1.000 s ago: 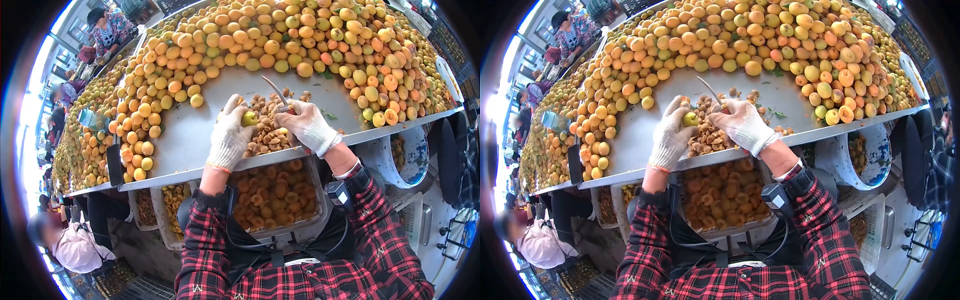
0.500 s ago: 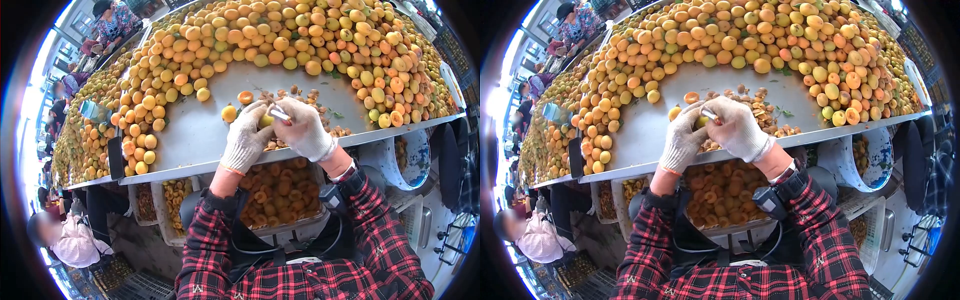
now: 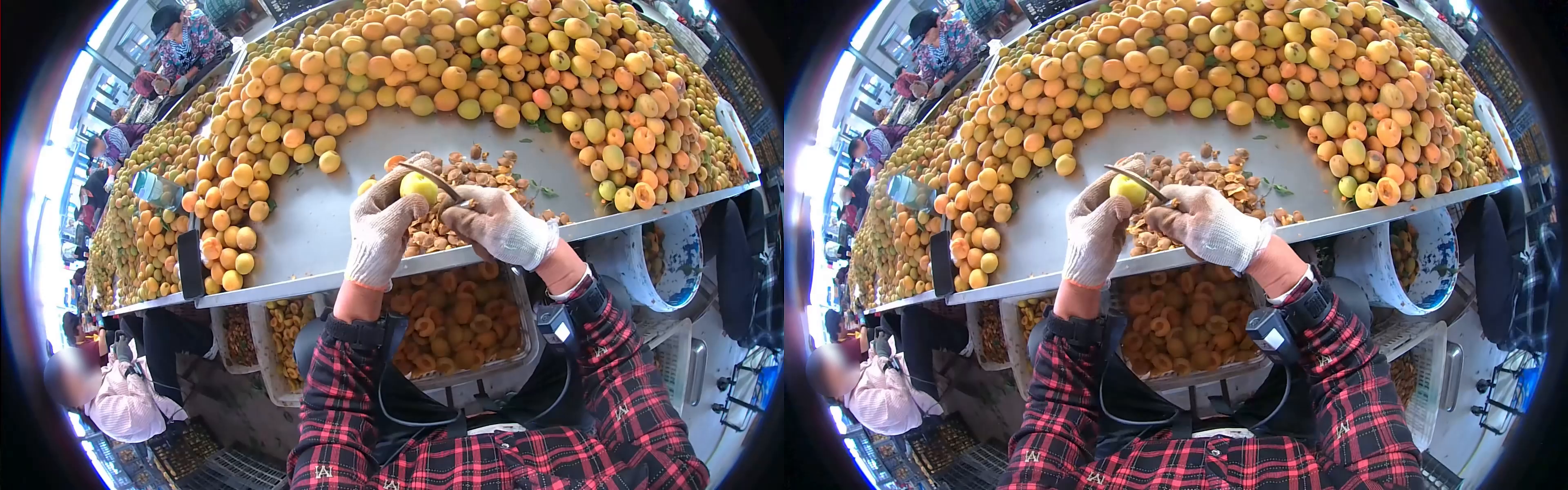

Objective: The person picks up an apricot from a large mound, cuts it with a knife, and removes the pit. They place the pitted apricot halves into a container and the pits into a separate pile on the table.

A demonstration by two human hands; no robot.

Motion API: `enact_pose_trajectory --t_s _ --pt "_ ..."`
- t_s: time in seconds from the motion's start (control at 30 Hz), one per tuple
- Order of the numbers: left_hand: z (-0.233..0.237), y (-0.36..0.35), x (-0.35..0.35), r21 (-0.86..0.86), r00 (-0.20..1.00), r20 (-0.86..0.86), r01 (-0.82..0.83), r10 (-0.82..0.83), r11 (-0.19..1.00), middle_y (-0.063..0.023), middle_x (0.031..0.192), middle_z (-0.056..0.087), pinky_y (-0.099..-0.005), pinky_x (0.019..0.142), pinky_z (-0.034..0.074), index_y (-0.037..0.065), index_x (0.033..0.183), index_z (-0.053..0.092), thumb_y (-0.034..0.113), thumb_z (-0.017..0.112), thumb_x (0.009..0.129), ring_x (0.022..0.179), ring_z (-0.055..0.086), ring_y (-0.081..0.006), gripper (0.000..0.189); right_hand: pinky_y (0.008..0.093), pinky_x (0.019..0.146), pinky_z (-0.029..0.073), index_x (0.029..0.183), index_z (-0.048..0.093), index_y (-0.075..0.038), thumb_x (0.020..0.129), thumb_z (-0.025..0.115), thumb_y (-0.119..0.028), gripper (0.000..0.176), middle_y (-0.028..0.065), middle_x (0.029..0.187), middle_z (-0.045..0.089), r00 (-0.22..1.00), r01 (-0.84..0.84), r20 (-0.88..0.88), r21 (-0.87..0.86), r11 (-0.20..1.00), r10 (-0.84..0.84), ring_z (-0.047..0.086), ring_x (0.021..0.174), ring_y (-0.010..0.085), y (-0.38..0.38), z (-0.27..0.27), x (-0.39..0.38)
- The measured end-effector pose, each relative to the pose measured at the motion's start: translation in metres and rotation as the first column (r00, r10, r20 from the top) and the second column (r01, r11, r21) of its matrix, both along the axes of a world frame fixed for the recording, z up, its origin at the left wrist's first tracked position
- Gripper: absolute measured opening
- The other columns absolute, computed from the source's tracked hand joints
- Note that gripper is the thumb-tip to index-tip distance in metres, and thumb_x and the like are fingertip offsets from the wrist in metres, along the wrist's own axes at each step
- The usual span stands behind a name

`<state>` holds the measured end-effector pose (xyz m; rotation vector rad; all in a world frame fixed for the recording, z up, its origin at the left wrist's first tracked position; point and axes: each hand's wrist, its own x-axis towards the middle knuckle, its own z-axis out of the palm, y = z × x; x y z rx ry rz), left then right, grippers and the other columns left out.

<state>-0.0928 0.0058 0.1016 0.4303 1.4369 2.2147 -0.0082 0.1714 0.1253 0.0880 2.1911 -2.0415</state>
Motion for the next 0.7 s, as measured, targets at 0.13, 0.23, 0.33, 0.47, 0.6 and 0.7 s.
enact_pose_trajectory --t_s 0.13,0.23,0.33,0.47,0.6,0.7 --pt "0.004 -0.002 0.001 0.005 1.0 -0.018 -0.009 0.009 1.0 -0.0138 0.118 0.064 -0.0245 0.088 0.051 -0.012 0.13 0.053 0.0 0.058 0.083 0.1 0.064 -0.0164 0.049 0.0197 0.048 0.036 0.106 0.062 -0.004 0.099 0.056 -0.02 0.019 -0.0063 0.07 0.051 1.0 -0.021 0.002 0.104 0.994 0.021 0.044 0.054 0.0022 -0.002 0.002 0.0" --pt "0.002 -0.006 0.001 0.009 1.0 0.021 0.022 -0.022 1.0 -0.0125 0.119 0.064 -0.0283 0.095 0.049 -0.011 0.125 0.058 0.0 0.066 0.082 0.106 0.062 -0.0184 0.046 0.0329 0.072 0.049 0.11 0.063 0.001 0.097 0.063 -0.022 0.026 0.0101 0.084 0.067 1.0 -0.013 -0.012 0.161 0.987 0.015 0.057 0.078 0.0134 -0.005 -0.007 -0.005" --pt "0.005 -0.007 0.005 0.044 0.998 0.045 0.04 -0.042 0.998 -0.0125 0.118 0.064 -0.029 0.095 0.049 -0.011 0.124 0.059 -0.001 0.064 0.082 0.106 0.062 -0.0184 0.043 0.0348 0.074 0.05 0.112 0.063 0.0 0.096 0.063 -0.024 0.029 0.011 0.088 0.069 0.995 -0.041 -0.077 0.234 0.971 0.061 0.059 0.079 0.0158 -0.007 -0.013 -0.006" --pt "0.008 -0.012 0.004 -0.048 0.996 0.037 0.082 -0.08 0.995 -0.0131 0.118 0.064 -0.0299 0.095 0.05 -0.011 0.122 0.06 0.003 0.066 0.083 0.106 0.062 -0.0184 0.042 0.0349 0.075 0.05 0.112 0.063 -0.001 0.095 0.066 -0.023 0.028 0.0115 0.091 0.07 0.994 -0.104 0.003 0.184 0.977 0.105 0.06 0.08 0.0153 -0.006 0.001 -0.005" --pt "0.001 0.002 0.008 0.044 0.996 -0.056 0.07 -0.067 0.997 -0.012 0.116 0.065 -0.0291 0.093 0.05 -0.009 0.127 0.057 0.013 0.068 0.086 0.103 0.063 -0.018 0.048 0.0359 0.074 0.051 0.111 0.062 0.0 0.093 0.066 -0.02 0.027 0.0151 0.09 0.069 0.983 0.007 -0.182 0.128 0.992 0.017 0.065 0.081 0.0202 -0.009 -0.02 -0.003" --pt "-0.014 0.002 0.01 0.037 0.998 -0.055 0.015 -0.013 0.999 -0.009 0.108 0.066 -0.0252 0.084 0.051 -0.006 0.129 0.056 0.016 0.064 0.09 0.097 0.063 -0.0149 0.045 0.0387 0.073 0.052 0.109 0.061 0.0 0.092 0.066 -0.019 0.026 0.0208 0.089 0.067 0.947 0.096 -0.323 0.301 0.949 0.006 0.068 0.084 0.0312 -0.008 -0.027 -0.003"
